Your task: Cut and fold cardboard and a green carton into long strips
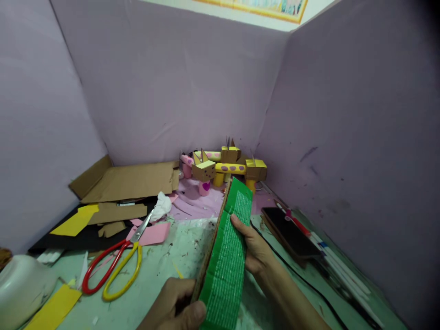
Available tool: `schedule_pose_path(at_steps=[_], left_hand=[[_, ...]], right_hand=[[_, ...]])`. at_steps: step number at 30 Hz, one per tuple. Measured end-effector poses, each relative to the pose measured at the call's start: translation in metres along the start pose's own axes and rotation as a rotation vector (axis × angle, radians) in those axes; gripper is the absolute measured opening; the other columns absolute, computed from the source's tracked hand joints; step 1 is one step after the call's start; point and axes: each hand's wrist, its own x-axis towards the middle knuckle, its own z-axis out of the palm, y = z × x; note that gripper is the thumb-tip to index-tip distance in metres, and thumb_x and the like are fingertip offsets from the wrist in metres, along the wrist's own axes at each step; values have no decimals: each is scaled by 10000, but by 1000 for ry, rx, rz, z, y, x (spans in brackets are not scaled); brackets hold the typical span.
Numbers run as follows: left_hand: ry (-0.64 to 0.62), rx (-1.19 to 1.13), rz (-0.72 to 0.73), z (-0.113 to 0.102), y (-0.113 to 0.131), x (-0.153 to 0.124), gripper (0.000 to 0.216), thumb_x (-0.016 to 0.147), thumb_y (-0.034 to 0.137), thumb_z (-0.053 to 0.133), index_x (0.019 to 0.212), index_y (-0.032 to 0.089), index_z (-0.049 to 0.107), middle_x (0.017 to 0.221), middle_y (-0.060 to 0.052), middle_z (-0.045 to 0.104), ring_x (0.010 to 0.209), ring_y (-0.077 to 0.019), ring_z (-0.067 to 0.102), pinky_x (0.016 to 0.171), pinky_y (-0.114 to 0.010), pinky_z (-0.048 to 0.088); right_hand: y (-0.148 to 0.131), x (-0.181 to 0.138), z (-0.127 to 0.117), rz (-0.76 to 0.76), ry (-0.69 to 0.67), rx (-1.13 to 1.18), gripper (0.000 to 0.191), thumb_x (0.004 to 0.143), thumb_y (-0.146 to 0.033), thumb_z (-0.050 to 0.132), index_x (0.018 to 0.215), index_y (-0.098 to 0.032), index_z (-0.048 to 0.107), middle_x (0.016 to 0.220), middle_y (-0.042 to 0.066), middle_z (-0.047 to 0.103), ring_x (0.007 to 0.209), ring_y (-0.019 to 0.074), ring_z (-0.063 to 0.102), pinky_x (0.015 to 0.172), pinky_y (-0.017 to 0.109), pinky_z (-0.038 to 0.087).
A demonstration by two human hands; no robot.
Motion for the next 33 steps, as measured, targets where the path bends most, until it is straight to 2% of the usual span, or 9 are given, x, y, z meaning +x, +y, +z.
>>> schedule_pose_path(at_steps=[3, 5, 8, 10, 15, 18, 23, 26, 33], left_hand=[[-31, 31, 11, 6, 18, 9, 560, 721, 693, 455, 595, 150, 505, 551, 19, 350, 535, -108, 312, 477, -234, 233], [-23, -54, -40, 10, 26, 18, 550, 709, 672, 510, 625, 131, 566, 550, 1, 437, 538, -123, 391, 498, -233, 306], [-9, -275, -117, 16, 25, 32, 500, 687, 598, 609, 740, 103, 653, 599, -45, 582, 609, -185, 551, 628, -294, 440], [12, -354, -130, 18, 15, 39, 506, 673, 572, 645, 833, 93, 664, 644, -70, 633, 635, -213, 601, 686, -346, 472], [87, -260, -115, 16, -16, 40, 552, 662, 554, 674, 950, 87, 622, 739, -105, 670, 665, -243, 633, 656, -380, 495], [103, -209, -138, 14, -25, 36, 560, 674, 547, 667, 991, 88, 614, 823, -125, 673, 733, -255, 634, 677, -380, 497], [86, -126, -171, 14, -26, 33, 537, 710, 526, 634, 1029, 96, 597, 852, -113, 664, 764, -252, 622, 683, -367, 492], [105, -35, -192, 15, -26, 30, 508, 717, 514, 622, 1030, 115, 596, 846, -89, 658, 804, -256, 607, 700, -364, 486], [140, 66, -222, 17, -27, 26, 390, 744, 482, 592, 925, 138, 578, 789, -61, 646, 756, -232, 606, 654, -326, 474]], right_hand=[[3, -1, 1, 28, -27, -14, 236, 619, -263, 770, 774, -117, 667, 617, 59, 701, 516, 193, 649, 642, 364, 561], [6, -2, 1, 37, -45, -22, 247, 613, -263, 772, 772, -106, 667, 616, 72, 700, 516, 199, 648, 621, 359, 558], [10, -2, 2, 24, -63, -26, 239, 617, -259, 769, 763, -100, 667, 616, 78, 699, 531, 195, 650, 638, 344, 550], [12, -1, 1, 13, -67, -29, 224, 624, -248, 765, 758, -98, 667, 613, 75, 698, 526, 189, 647, 657, 342, 545], [18, -2, 0, 29, -65, -59, 225, 624, -221, 760, 791, -101, 666, 614, 64, 699, 502, 191, 638, 658, 377, 539], [20, -2, -1, 39, -66, -85, 221, 630, -214, 750, 801, -99, 669, 621, 68, 702, 515, 192, 641, 650, 374, 538], [14, -2, -3, 39, -80, -107, 169, 617, -167, 724, 762, -104, 668, 610, 73, 702, 535, 207, 647, 628, 367, 534], [8, -1, -6, 33, -99, -103, 212, 565, -127, 724, 767, -119, 662, 624, 71, 708, 550, 221, 650, 624, 380, 531], [3, 4, -11, 42, -114, -116, 241, 518, -84, 714, 754, -98, 668, 644, 82, 712, 544, 215, 649, 611, 364, 534]])
